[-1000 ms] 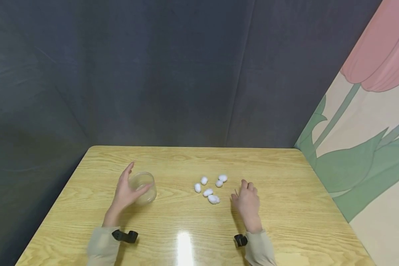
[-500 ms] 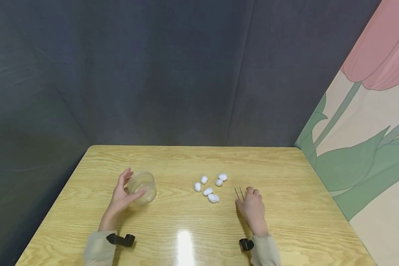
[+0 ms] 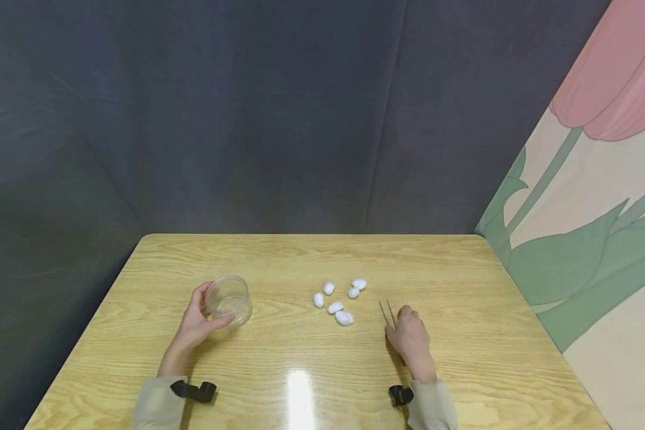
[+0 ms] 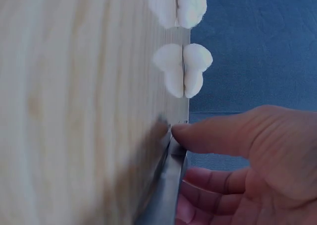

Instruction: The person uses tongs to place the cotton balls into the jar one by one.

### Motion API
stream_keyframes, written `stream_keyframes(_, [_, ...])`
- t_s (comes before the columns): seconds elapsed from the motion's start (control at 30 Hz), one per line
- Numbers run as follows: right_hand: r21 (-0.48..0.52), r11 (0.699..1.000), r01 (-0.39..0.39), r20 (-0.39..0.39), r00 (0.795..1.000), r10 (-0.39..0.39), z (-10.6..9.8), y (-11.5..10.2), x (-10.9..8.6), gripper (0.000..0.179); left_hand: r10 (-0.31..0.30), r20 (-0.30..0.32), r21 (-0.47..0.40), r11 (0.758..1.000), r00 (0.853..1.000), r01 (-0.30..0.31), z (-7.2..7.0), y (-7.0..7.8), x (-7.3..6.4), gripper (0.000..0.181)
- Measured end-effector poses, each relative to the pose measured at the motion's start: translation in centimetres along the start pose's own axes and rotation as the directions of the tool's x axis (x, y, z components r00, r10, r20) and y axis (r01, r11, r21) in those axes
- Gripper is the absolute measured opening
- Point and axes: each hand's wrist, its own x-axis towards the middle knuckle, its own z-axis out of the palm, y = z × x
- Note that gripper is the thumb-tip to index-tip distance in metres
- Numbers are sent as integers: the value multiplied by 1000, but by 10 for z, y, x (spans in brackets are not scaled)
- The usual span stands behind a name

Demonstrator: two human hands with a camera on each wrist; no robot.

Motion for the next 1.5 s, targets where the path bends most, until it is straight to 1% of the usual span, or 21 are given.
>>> stream_keyframes(0.1, [-11,1000,3,3,1000,-3,-1,0,0,19,0,18,-12,1000,1000,0,0,11,-5,87])
stream_keyframes(0.2, [-23,1000,10,-8,1000,-10,-4,-2,0,13,-4,33,-2,1000,999,4,0,22,-9,84])
stream_keyframes(0.27, [-29,999,17,-17,1000,-17,-5,-2,0,10,-12,36,-1,1000,999,12,-1,25,-10,84])
stream_keyframes(0.37, [-36,999,27,-28,999,-28,-7,-3,-2,8,-7,37,4,1000,999,7,0,25,-11,83])
stream_keyframes(0.57, [-36,998,44,-37,998,-45,-10,-5,-4,8,20,31,5,1000,999,-20,0,19,-9,82])
stream_keyframes(0.7, [-39,998,48,-39,998,-50,-12,-6,-5,10,12,27,9,1000,1000,-12,0,19,-9,82])
stream_keyframes(0.8, [-49,996,72,-54,996,-74,-11,-6,-5,8,5,27,9,1000,1000,-5,0,20,-10,82])
stream_keyframes(0.87, [-60,994,93,-71,993,-97,-10,-6,-6,8,11,28,6,1000,1000,-11,0,18,-9,82])
stream_keyframes(0.97, [-69,991,113,-86,989,-119,-9,-6,-6,11,19,28,-6,1000,999,-19,0,10,-6,83])
stream_keyframes(1.17, [-63,992,113,-67,991,-118,-12,-9,-8,13,20,17,5,1000,1000,-20,1,-15,2,84])
stream_keyframes(1.27, [-75,984,161,-74,983,-167,-14,-11,-11,11,38,6,9,999,999,-38,1,-18,3,83])
stream_keyframes(1.33, [-82,975,207,-73,974,-213,-14,-13,-12,9,45,0,8,999,999,-45,1,-18,3,83])
stream_keyframes(1.43, [-89,957,277,-67,957,-283,-14,-15,-15,9,33,-1,9,999,999,-33,1,-17,3,83])
stream_keyframes(1.5, [-93,947,308,-68,947,-314,-12,-16,-16,9,18,4,11,1000,1000,-18,1,-14,2,83])
